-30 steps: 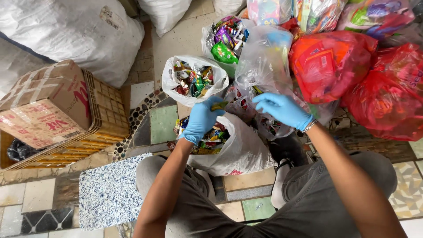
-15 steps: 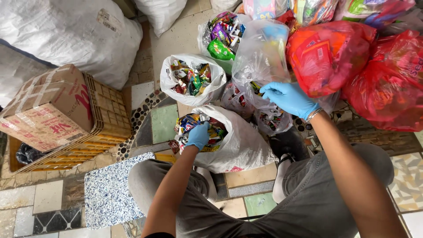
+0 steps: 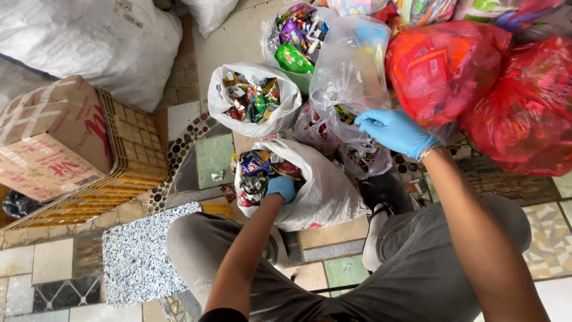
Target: The person sits on the floor and sorts various packaged snacks from a large white sack into a clear plastic bag. They pick up individual snack packets, briefly inspect them, and place them into the clear bag.
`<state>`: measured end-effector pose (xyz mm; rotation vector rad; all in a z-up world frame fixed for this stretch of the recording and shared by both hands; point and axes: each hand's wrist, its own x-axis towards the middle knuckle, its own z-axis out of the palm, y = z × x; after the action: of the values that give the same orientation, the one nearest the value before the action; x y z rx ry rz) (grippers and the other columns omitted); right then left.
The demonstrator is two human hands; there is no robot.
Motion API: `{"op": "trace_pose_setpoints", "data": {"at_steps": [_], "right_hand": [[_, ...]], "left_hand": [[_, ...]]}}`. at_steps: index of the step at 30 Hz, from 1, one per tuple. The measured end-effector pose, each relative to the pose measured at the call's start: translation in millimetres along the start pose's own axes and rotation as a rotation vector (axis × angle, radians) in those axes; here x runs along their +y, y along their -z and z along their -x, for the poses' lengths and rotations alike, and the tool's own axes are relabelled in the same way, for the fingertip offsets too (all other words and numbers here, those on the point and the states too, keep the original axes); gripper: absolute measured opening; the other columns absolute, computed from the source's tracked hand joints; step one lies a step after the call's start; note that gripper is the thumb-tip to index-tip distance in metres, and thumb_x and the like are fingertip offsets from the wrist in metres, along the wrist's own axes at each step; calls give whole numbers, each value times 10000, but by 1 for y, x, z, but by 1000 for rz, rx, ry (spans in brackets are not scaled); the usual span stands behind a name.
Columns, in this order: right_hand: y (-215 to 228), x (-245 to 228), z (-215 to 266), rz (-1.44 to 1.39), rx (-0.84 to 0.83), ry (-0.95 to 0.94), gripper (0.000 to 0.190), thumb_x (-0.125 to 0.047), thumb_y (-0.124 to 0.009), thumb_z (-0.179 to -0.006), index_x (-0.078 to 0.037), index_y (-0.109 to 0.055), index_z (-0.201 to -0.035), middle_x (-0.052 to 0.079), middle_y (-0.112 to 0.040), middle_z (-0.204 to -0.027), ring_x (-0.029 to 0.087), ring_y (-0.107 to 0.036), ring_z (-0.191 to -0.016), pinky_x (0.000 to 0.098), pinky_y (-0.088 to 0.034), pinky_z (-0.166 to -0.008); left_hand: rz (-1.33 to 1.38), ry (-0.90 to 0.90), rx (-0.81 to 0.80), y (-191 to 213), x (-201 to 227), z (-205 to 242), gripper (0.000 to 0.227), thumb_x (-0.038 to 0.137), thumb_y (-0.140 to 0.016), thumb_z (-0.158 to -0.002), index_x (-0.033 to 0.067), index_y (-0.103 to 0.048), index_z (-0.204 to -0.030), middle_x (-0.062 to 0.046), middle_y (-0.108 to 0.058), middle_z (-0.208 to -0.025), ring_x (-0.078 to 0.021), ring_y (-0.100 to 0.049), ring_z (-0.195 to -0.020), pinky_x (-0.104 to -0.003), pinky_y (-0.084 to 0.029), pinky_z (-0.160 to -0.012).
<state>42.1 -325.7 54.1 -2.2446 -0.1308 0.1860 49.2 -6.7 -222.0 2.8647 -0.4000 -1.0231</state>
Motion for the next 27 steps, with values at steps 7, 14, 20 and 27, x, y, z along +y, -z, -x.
{"op": "trace_pose_setpoints", "data": {"at_steps": [7,14,20,27], "right_hand": [[-4,10,-7,35,-9,-19,233,-221,-626,-1006,-103,-748,-1166,97,-785,-1017,253,-729,-869,394,-581,-822],[-17,51,-21,202,60,11,189,-219,-620,-1006,-117,-758,-1084,140,-776,-949,341,-729,-904,438,-582,-836],[-48,90,-44,68,13,-215,211,-262,-574,-1003,-188,-761,-1064,49,-791,-971,245,-741,-926,391,-572,-872],[-121,246,-66,204,-583,-242,261,-172,-601,-946,-43,-769,-1097,175,-780,-1012,247,-717,-872,334,-607,-791]], "left_hand": [[-296,-69,-82,65,7,25,289,263,-599,-926,106,-783,-1084,-85,-781,-1070,-274,-728,-1096,-457,-591,-919],[-214,-237,287,155,34,143,271,417,-633,-907,179,-760,-932,-51,-749,-831,-263,-741,-838,-391,-572,-693],[74,-390,-37,196,50,189,451,377,-484,-981,154,-618,-1349,-172,-720,-1213,-419,-650,-1168,-561,-502,-1002],[-134,-527,332,175,37,182,359,393,-564,-946,197,-635,-1238,-76,-703,-871,-329,-721,-876,-482,-580,-817]]}}
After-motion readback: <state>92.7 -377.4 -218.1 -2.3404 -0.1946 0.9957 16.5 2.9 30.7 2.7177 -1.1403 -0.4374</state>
